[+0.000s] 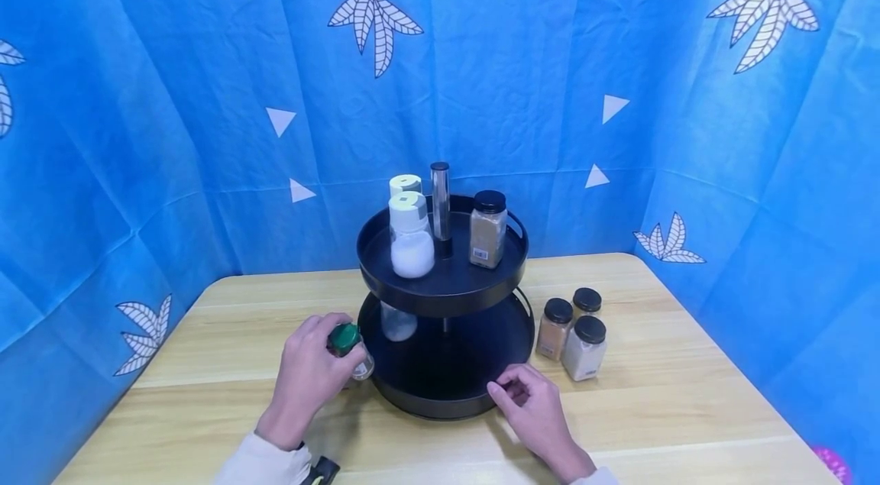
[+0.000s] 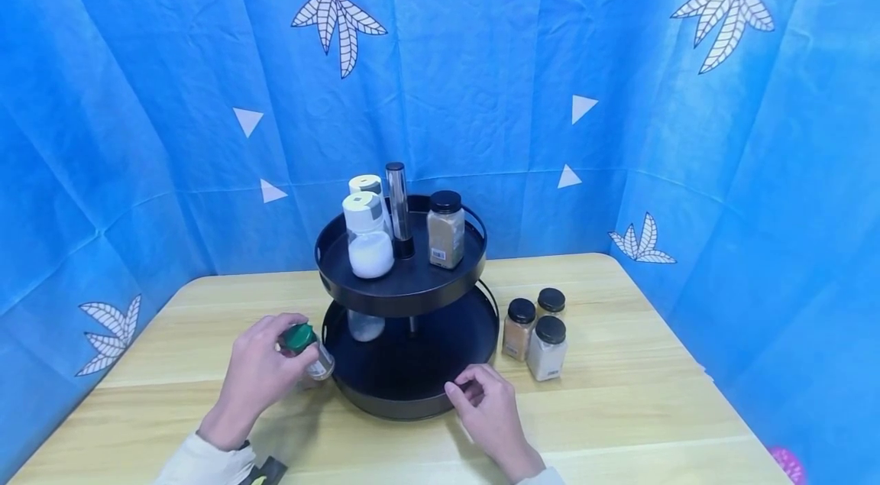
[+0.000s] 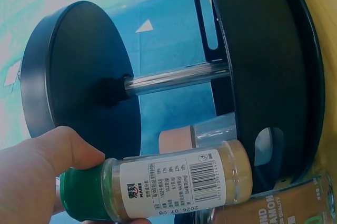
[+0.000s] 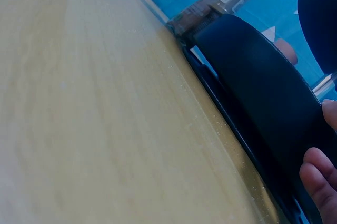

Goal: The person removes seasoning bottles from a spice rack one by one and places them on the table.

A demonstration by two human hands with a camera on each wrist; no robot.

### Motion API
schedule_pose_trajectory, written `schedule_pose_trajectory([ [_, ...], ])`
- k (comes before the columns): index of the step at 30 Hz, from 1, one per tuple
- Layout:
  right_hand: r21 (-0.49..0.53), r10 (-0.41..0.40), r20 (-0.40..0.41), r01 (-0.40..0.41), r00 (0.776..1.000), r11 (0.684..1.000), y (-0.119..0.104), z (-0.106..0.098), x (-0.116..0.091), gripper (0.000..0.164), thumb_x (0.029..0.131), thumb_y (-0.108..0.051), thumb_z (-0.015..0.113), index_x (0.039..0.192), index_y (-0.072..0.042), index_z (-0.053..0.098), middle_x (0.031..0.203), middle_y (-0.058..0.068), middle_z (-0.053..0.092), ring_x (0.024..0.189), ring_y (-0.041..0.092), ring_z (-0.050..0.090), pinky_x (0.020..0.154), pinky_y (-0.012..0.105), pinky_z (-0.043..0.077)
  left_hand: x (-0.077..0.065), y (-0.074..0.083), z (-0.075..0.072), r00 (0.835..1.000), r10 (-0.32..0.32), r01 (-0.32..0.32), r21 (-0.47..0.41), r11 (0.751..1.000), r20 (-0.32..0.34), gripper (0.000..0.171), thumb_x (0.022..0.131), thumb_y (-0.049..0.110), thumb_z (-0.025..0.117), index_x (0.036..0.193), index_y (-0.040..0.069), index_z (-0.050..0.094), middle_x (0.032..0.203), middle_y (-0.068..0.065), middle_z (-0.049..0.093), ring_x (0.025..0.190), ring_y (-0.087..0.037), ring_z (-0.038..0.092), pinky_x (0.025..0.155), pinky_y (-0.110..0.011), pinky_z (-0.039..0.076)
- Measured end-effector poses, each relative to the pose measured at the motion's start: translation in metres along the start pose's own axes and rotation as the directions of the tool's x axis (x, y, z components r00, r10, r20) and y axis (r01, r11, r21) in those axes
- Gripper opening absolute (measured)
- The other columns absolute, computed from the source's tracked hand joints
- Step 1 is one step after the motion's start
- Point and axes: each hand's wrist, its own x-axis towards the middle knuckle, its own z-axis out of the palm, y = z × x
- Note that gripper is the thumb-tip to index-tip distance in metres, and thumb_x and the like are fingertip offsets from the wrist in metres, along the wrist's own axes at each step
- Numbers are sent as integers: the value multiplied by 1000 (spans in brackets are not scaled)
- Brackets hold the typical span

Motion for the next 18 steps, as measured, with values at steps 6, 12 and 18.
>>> schedule_pose_trajectory([
  [6,2,0,-2,0,1000,1000,-1,-1,1,22,74,-1,80,75,-16,64,80,-2,64,61,4,58,53,25,53,-2,-1,-2,1000,-5,5,0,1000,-4,28,66,9,78,93,6,70,83,-10,62,68,-20,56,57,-32,51],
  [12,3,-1,2,1,1000,1000,-1,-1,0,22,74,-1,81,75,-15,64,80,-1,64,61,4,57,53,24,53,-4,-3,-1,1000,4,-5,-5,1000,-15,27,64,8,78,90,6,69,84,-11,63,71,-21,58,58,-34,53],
  [18,7,-3,-2,3,1000,1000,-1,-1,0,23,74,-1,80,75,-16,64,81,-3,64,61,5,58,53,24,53,-6,-3,-2,1000,-6,6,-3,1000,-11,29,64,10,78,90,4,69,84,-11,63,71,-22,58,58,-35,55],
])
